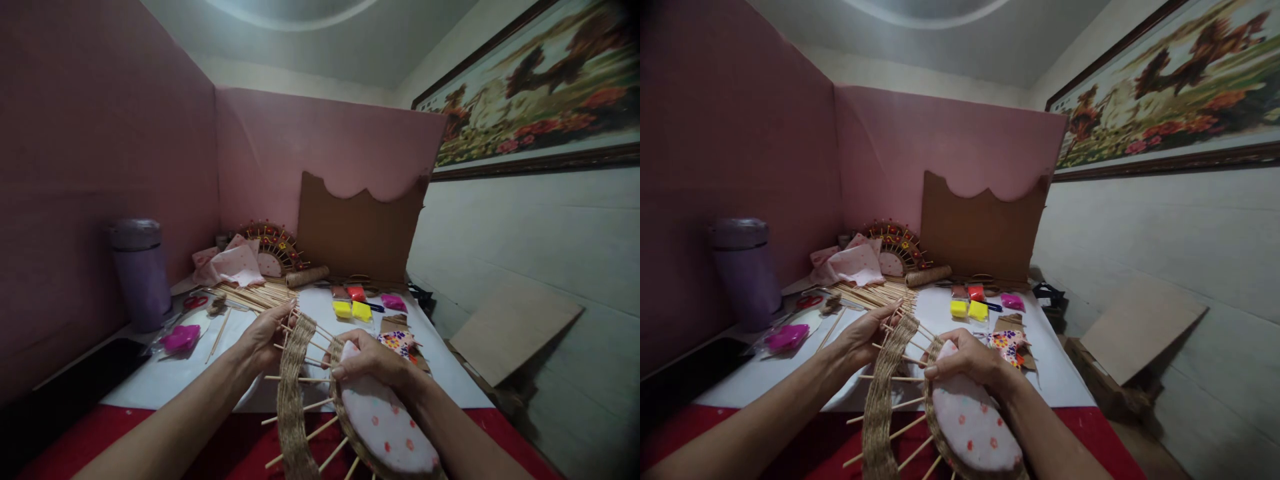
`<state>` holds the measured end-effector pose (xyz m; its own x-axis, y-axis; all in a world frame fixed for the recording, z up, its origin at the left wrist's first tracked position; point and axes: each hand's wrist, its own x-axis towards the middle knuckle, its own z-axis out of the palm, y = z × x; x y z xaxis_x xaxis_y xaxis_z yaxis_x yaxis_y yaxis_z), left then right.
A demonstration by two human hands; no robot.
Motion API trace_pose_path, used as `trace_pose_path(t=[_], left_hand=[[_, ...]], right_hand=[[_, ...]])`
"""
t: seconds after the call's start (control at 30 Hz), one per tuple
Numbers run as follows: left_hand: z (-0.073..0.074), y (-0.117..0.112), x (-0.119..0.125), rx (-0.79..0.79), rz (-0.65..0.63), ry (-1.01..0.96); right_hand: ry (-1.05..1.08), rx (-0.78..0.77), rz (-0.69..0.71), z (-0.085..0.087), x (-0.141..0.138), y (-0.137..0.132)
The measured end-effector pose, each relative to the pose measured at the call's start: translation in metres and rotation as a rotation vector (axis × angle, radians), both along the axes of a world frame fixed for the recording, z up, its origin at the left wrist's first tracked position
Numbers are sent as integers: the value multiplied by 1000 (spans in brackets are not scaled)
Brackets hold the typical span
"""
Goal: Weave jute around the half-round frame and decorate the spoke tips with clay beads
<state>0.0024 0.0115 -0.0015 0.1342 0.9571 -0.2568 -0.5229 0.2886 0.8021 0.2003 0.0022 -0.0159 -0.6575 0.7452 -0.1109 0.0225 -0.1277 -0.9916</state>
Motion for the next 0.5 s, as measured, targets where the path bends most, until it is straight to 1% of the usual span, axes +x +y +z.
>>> trace_pose_path(t=[0.13,0.37,0.5], left_hand=[[2,0,-4,-1,-1,34],[6,7,-14,19,-27,92],[6,9,-15,-21,-50,105]], right_hand=[[-3,-1,11,-1,0,0],[-68,25,30,1,0,-1],[-41,14,31,0,-1,-2]])
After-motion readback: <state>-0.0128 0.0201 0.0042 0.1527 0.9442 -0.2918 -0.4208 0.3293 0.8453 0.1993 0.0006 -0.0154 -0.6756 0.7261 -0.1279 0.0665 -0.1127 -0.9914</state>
